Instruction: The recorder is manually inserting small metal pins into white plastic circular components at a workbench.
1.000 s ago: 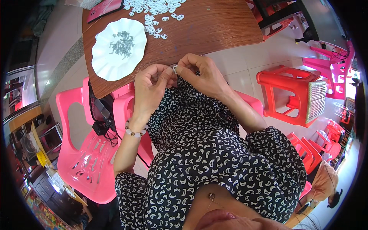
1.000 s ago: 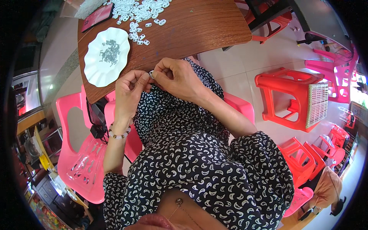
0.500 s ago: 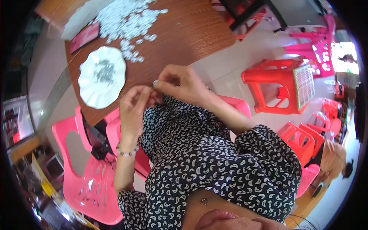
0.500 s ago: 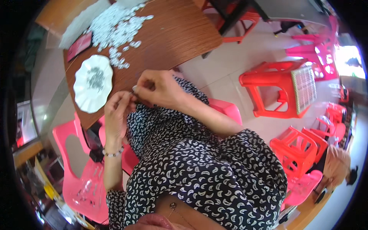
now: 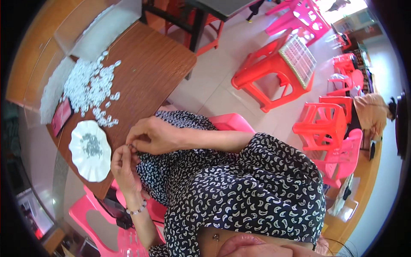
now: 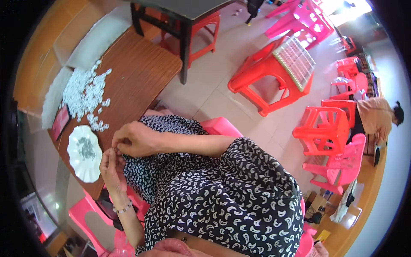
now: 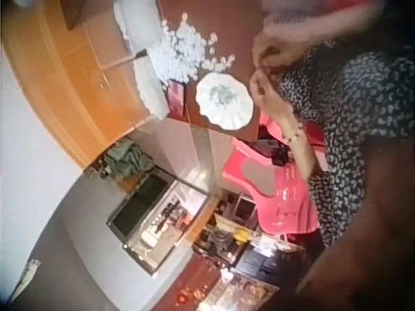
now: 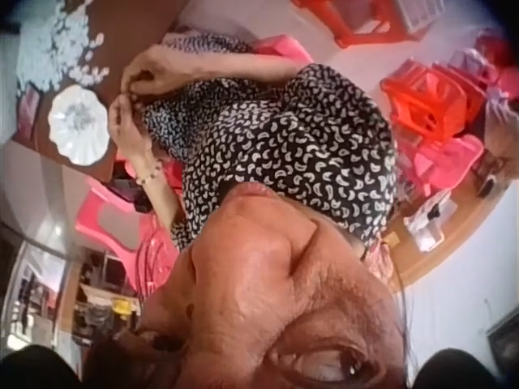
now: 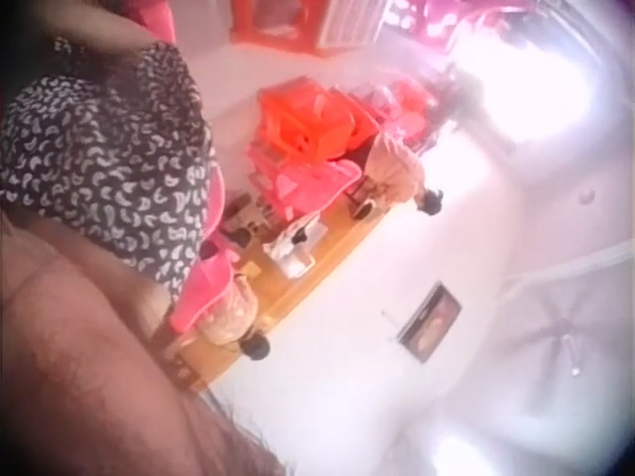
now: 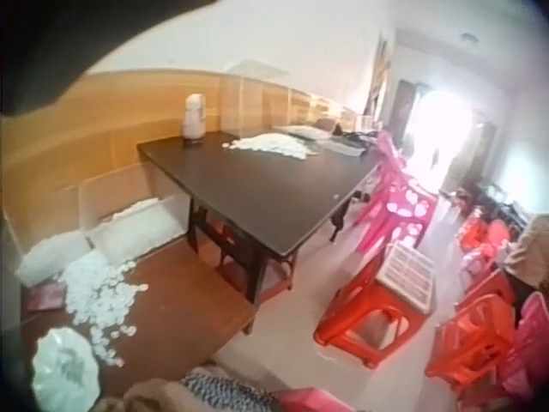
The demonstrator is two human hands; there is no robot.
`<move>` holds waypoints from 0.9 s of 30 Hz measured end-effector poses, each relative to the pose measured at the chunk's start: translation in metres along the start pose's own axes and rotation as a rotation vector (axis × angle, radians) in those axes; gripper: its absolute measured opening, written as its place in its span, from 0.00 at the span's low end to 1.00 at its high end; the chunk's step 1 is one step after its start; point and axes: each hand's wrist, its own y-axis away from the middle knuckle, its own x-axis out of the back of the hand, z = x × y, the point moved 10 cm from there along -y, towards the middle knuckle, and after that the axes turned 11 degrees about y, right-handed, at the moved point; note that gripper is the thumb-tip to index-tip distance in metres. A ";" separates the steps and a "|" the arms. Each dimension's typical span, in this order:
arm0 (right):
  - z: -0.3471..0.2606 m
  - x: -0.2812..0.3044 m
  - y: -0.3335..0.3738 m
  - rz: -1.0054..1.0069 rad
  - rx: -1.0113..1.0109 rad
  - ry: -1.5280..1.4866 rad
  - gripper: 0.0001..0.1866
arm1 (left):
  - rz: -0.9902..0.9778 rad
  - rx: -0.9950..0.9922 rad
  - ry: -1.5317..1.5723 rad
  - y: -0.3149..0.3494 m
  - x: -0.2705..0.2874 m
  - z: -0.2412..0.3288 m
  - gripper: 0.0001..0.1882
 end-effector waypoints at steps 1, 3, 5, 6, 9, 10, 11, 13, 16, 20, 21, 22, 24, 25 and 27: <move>-0.002 0.004 0.001 0.004 -0.001 0.009 0.05 | -0.023 0.000 -0.003 -0.002 -0.001 -0.001 0.08; -0.006 0.002 0.000 0.006 -0.011 -0.019 0.06 | -0.022 -0.004 0.008 0.000 0.003 0.001 0.08; -0.011 0.005 0.000 0.044 0.057 0.020 0.06 | -0.027 0.006 0.037 -0.004 0.001 -0.001 0.08; -0.010 0.008 0.000 0.065 0.072 0.053 0.05 | -0.023 0.016 0.067 -0.005 0.000 -0.002 0.08; -0.020 0.010 -0.001 0.134 0.202 0.114 0.05 | -0.007 0.027 0.076 -0.005 0.005 -0.002 0.09; -0.023 0.010 -0.002 0.118 0.226 0.168 0.05 | 0.012 0.021 0.057 -0.006 0.009 -0.002 0.09; -0.029 0.010 -0.002 0.126 0.284 0.231 0.05 | 0.030 0.014 0.037 -0.006 0.012 -0.001 0.09; -0.040 0.007 -0.001 0.105 0.362 0.385 0.06 | 0.007 -0.012 0.005 -0.004 0.012 0.003 0.09; -0.048 -0.002 -0.001 0.047 0.474 0.479 0.07 | 0.025 -0.003 -0.068 0.003 0.011 0.005 0.11; -0.051 -0.014 -0.003 -0.042 0.490 0.523 0.08 | -0.014 0.020 -0.066 0.004 0.010 0.002 0.13; -0.050 -0.015 -0.003 -0.056 0.489 0.520 0.08 | -0.032 0.043 -0.015 0.004 0.011 -0.001 0.14; -0.050 -0.016 -0.003 -0.070 0.487 0.517 0.08 | -0.021 0.042 -0.017 0.004 0.014 0.000 0.14; -0.049 -0.017 -0.003 -0.093 0.487 0.504 0.07 | -0.043 0.073 0.053 0.005 0.012 -0.004 0.13; -0.046 -0.017 -0.004 -0.106 0.474 0.480 0.07 | -0.051 0.102 0.100 0.005 0.014 -0.007 0.11; -0.043 -0.017 -0.006 -0.142 0.449 0.464 0.07 | -0.047 0.110 0.130 0.006 0.014 -0.010 0.09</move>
